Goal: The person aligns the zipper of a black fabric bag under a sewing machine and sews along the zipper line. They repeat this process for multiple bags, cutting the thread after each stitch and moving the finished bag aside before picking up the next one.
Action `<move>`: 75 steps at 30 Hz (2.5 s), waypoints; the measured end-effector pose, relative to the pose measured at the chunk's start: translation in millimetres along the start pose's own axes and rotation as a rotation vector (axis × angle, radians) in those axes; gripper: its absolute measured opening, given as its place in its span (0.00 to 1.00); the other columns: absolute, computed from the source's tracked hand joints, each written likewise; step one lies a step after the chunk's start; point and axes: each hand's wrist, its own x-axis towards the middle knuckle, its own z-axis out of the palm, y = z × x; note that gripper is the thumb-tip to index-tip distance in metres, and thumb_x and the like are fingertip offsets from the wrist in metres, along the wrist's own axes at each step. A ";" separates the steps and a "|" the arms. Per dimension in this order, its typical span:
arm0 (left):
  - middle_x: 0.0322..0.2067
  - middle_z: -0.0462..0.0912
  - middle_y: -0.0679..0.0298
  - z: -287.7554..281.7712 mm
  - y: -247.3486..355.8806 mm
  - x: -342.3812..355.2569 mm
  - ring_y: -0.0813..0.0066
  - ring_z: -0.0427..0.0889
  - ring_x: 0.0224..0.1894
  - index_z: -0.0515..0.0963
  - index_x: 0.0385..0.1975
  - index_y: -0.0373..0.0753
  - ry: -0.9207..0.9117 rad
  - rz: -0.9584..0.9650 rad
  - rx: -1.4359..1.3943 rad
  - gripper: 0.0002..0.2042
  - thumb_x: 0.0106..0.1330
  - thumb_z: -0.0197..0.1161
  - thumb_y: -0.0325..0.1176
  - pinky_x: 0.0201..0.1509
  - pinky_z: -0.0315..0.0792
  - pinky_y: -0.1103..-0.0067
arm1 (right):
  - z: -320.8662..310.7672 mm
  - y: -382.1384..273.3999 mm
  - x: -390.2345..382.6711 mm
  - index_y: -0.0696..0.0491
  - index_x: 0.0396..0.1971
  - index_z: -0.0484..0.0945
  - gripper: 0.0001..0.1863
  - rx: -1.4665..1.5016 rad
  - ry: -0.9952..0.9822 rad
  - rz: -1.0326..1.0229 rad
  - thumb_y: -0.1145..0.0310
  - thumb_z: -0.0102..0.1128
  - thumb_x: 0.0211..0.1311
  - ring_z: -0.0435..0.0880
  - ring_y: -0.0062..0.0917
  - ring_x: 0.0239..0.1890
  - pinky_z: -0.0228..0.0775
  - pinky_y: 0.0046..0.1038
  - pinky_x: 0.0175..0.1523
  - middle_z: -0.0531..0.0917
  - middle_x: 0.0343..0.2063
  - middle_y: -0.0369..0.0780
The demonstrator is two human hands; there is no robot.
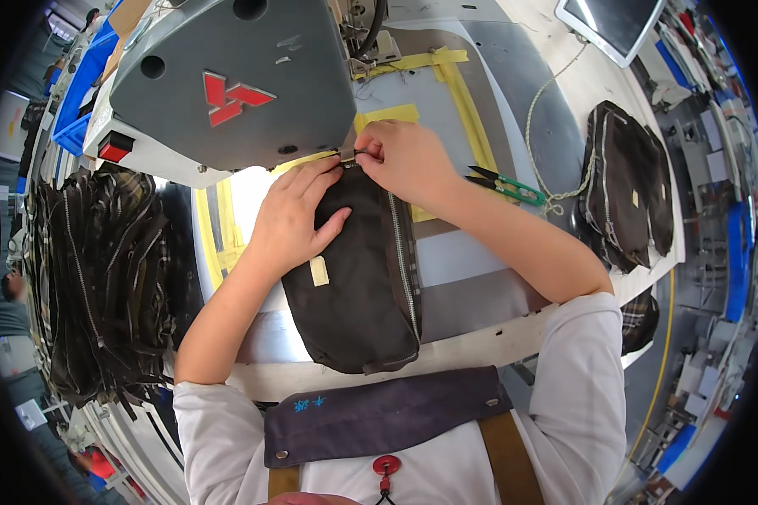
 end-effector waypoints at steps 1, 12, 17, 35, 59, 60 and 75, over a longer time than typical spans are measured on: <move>0.51 0.76 0.57 0.3 -0.5 0.2 0.57 0.76 0.51 0.75 0.46 0.33 -0.003 -0.002 0.001 0.21 0.53 0.68 0.35 0.56 0.71 0.68 | -0.4 0.4 1.8 0.53 0.31 0.80 0.07 0.016 -0.019 0.010 0.70 0.65 0.51 0.83 0.28 0.27 0.74 0.30 0.34 0.82 0.24 0.36; 0.51 0.76 0.57 -0.6 -2.0 -0.3 0.58 0.76 0.51 0.75 0.45 0.33 -0.014 -0.029 -0.016 0.21 0.51 0.69 0.34 0.55 0.71 0.67 | 7.3 13.0 12.1 0.55 0.30 0.79 0.07 0.222 -0.067 0.039 0.72 0.61 0.49 0.77 0.21 0.22 0.70 0.25 0.31 0.78 0.18 0.34; 0.50 0.77 0.57 -1.2 -1.9 -0.2 0.58 0.77 0.51 0.75 0.44 0.33 -0.012 -0.035 -0.010 0.21 0.50 0.70 0.34 0.55 0.71 0.68 | 4.2 10.2 13.8 0.55 0.30 0.79 0.07 0.153 -0.098 0.034 0.72 0.60 0.49 0.77 0.23 0.22 0.69 0.27 0.30 0.77 0.18 0.34; 0.49 0.76 0.58 -0.9 3.3 2.1 0.58 0.77 0.51 0.76 0.44 0.33 0.014 -0.033 0.021 0.22 0.49 0.70 0.34 0.54 0.71 0.67 | -8.2 2.4 11.0 0.55 0.35 0.78 0.12 0.066 -0.182 0.029 0.68 0.62 0.51 0.81 0.28 0.31 0.71 0.31 0.37 0.81 0.25 0.37; 0.50 0.77 0.59 -3.1 0.1 1.9 0.58 0.77 0.51 0.76 0.44 0.34 0.007 -0.023 0.021 0.22 0.49 0.70 0.34 0.55 0.71 0.67 | 10.3 15.0 -0.2 0.53 0.30 0.78 0.06 -0.179 0.126 -0.509 0.78 0.60 0.49 0.79 0.29 0.32 0.73 0.31 0.33 0.77 0.33 0.36; 0.50 0.77 0.59 -2.9 0.0 1.7 0.58 0.77 0.52 0.76 0.44 0.34 0.010 -0.019 0.019 0.21 0.49 0.70 0.33 0.55 0.71 0.67 | 11.5 16.0 -1.0 0.53 0.29 0.78 0.07 -0.243 0.174 -0.600 0.78 0.61 0.49 0.80 0.30 0.34 0.74 0.32 0.34 0.77 0.34 0.36; 0.51 0.78 0.59 -7.3 -7.0 1.1 0.58 0.76 0.54 0.76 0.46 0.36 -0.050 -0.026 -0.039 0.22 0.51 0.70 0.35 0.58 0.69 0.67 | 4.9 14.6 6.9 0.53 0.35 0.78 0.13 -0.224 0.083 -0.678 0.78 0.60 0.46 0.80 0.32 0.46 0.73 0.34 0.51 0.82 0.37 0.38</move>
